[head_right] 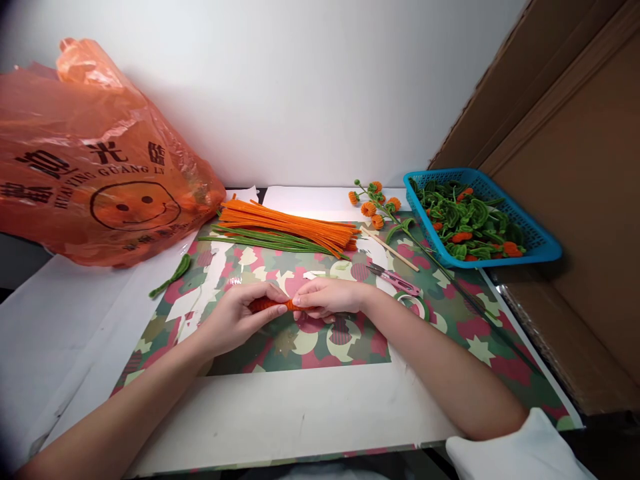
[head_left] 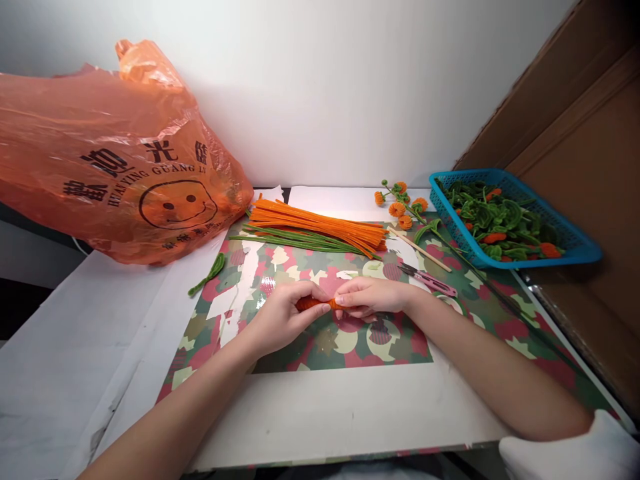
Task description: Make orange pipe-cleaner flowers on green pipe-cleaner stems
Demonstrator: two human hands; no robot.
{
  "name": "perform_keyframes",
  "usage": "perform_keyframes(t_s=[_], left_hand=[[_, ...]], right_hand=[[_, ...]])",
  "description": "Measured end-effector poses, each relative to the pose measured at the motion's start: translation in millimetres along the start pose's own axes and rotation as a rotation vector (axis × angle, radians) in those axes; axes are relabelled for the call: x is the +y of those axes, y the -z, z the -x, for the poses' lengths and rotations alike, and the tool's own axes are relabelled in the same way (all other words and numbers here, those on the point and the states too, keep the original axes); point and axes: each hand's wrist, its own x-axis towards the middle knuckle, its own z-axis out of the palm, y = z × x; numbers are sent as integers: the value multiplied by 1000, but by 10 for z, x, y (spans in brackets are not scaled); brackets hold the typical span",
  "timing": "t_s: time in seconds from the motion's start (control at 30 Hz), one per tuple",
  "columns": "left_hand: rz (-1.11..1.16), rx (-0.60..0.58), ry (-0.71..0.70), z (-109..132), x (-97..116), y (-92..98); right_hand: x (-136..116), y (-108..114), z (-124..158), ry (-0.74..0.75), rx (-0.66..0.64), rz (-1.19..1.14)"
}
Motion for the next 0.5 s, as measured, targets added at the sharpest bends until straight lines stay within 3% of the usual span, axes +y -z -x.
perform_keyframes(t_s=[0.5], left_hand=[[71, 31, 25, -17, -22, -14]], right_hand=[[-19, -21, -6, -11, 11, -25]])
